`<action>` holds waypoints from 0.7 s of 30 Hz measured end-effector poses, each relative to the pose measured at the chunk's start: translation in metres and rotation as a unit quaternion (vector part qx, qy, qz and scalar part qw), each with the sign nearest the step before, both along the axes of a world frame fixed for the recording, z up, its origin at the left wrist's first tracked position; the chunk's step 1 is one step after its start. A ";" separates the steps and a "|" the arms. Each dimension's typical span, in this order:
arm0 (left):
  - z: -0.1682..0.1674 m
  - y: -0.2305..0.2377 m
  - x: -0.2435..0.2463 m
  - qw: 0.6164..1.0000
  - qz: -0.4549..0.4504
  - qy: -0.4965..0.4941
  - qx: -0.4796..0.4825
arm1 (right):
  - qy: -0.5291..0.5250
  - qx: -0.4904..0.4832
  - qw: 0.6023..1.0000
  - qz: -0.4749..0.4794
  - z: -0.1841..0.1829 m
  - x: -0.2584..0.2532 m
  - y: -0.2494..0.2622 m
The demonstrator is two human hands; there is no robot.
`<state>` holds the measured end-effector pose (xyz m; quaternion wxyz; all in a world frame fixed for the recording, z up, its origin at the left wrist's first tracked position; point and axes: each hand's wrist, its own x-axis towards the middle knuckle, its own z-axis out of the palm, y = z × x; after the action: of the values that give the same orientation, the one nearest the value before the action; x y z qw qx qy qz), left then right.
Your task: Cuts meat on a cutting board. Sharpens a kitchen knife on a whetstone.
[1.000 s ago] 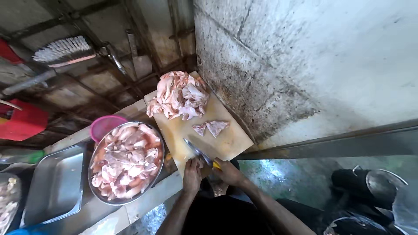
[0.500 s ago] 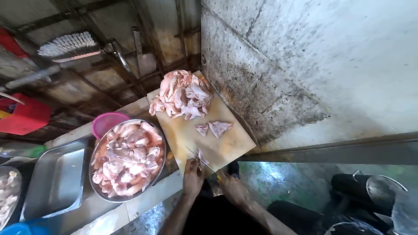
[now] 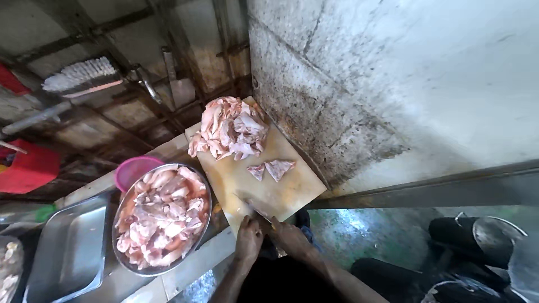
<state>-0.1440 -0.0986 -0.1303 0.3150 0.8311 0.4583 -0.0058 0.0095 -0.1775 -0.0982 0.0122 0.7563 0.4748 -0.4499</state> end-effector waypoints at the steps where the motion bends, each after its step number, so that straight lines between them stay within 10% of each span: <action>1: 0.008 0.007 -0.001 1.000 0.021 -0.008 0.007 | 0.032 0.022 0.999 -0.007 -0.003 0.012 -0.007; 7: 0.054 0.082 0.024 0.998 0.045 -0.040 0.009 | 0.035 0.159 0.978 -0.131 0.003 0.050 -0.069; 17: 0.026 0.082 0.046 0.936 -0.319 0.147 0.039 | -0.007 0.216 0.951 -0.219 -0.014 0.053 -0.119; 21: 0.020 0.081 0.038 0.963 -0.218 0.154 -0.033 | 0.012 0.195 0.956 -0.219 -0.016 0.049 -0.119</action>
<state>-0.1058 -0.0179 -0.1106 0.2591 0.8891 0.3088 -0.2170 0.0581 -0.2968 -0.1141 -0.2401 0.8239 0.3760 -0.3494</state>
